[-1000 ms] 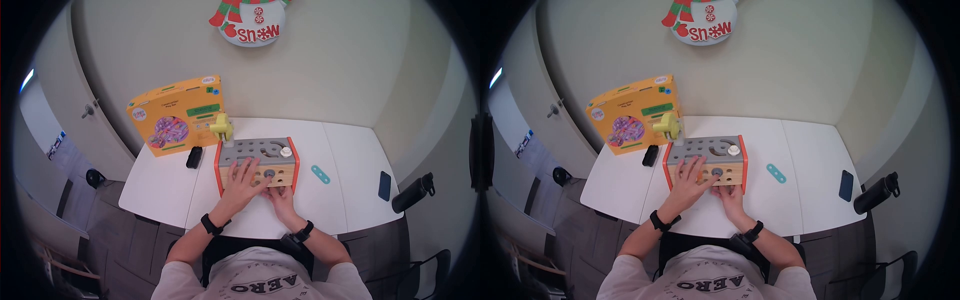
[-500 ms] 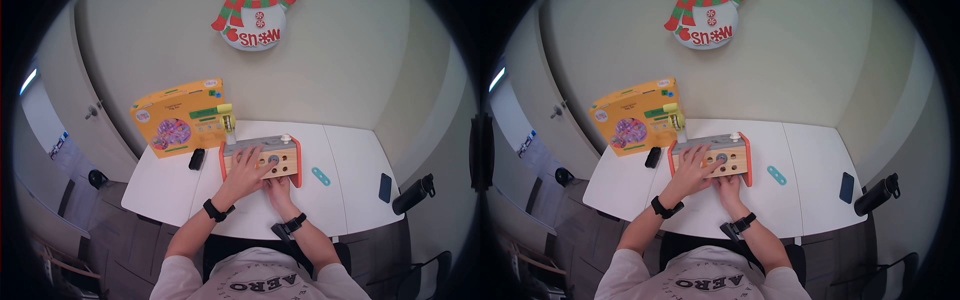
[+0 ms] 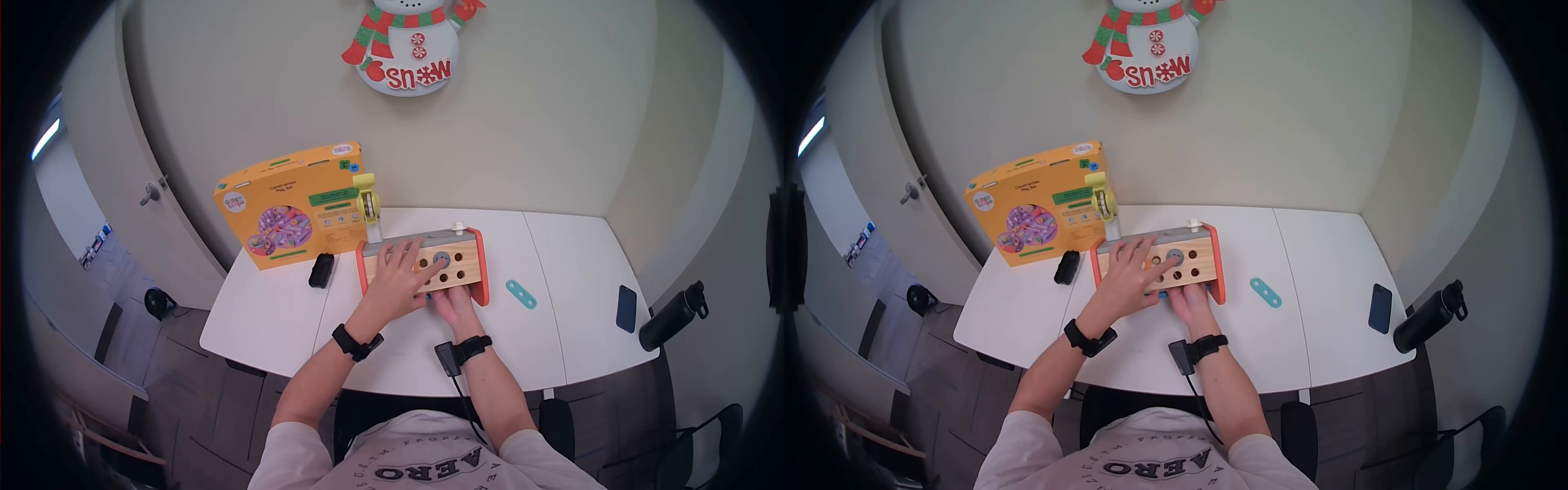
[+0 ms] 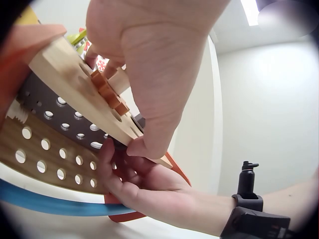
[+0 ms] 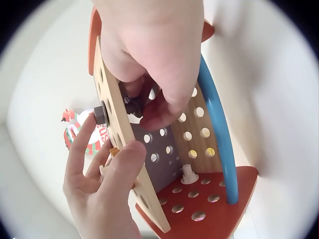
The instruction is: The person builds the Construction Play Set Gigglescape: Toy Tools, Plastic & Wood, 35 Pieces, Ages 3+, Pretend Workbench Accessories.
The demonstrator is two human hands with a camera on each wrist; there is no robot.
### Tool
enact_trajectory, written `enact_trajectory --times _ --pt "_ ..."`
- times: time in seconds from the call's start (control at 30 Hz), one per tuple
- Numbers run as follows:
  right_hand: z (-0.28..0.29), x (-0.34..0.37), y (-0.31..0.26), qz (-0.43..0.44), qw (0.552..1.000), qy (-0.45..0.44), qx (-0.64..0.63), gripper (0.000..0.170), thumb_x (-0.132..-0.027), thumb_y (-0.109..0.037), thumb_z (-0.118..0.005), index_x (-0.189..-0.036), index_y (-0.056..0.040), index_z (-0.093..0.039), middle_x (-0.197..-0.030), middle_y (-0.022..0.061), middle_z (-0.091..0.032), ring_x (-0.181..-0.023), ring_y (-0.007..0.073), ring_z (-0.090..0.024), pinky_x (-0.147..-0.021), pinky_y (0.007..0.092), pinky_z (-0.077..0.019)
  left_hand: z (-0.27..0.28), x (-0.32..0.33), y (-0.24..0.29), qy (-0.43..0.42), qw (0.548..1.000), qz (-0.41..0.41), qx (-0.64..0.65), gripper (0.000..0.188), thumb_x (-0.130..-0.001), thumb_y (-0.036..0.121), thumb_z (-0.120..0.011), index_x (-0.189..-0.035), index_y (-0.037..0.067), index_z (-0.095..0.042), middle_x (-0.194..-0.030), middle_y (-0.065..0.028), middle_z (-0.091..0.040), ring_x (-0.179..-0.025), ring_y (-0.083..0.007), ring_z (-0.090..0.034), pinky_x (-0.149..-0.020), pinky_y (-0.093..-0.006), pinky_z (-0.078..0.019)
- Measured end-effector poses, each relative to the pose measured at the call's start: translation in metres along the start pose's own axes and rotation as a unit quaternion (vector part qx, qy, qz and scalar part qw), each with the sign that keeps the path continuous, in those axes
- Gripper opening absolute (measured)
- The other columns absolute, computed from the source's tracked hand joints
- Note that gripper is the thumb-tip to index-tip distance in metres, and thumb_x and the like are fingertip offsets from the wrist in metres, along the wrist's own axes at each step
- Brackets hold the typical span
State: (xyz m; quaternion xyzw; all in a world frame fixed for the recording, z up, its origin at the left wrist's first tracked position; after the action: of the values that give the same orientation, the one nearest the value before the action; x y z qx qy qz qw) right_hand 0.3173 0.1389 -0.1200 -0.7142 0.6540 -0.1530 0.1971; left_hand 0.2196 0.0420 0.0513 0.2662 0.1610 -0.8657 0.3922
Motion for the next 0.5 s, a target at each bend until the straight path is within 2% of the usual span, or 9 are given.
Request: enact_trajectory --times 0.33,0.5 --pt "-0.008 -0.003 0.004 -0.078 0.997 -0.028 -0.011 0.042 -0.111 -0.032 -0.050 -0.149 -0.0141 -0.046 -0.148 0.0091 -0.055 -0.133 0.0271 -0.058 -0.110 0.0486 -0.0527 -0.001 0.002 0.002 -0.002 1.000 -0.004 -0.006 0.084 -0.067 0.020 -0.086 -0.146 0.034 -0.059 -0.155 -0.0211 -0.045 -0.139 -0.0403 -0.045 -0.115 -0.0599 -0.0307" --pt "-0.012 -0.002 -0.004 -0.042 0.999 -0.004 0.005 0.043 -0.111 -0.031 -0.050 -0.149 -0.0134 -0.046 -0.148 0.0101 -0.054 -0.135 0.0279 -0.056 -0.112 0.0493 -0.0514 -0.002 0.003 0.002 0.001 1.000 -0.005 -0.006 0.083 -0.068 0.019 -0.085 -0.146 0.035 -0.059 -0.155 -0.0209 -0.045 -0.140 -0.0404 -0.045 -0.115 -0.0596 -0.0309"
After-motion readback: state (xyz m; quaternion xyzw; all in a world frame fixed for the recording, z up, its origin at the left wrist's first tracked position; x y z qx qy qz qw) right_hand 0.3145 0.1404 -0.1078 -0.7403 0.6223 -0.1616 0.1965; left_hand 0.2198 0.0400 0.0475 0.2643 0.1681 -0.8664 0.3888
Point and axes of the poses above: each hand's wrist, its own x-axis away from the middle knuckle, its own z-axis out of the back of the hand, y = z × x, the point moved 10 cm from there along -x, towards the middle knuckle
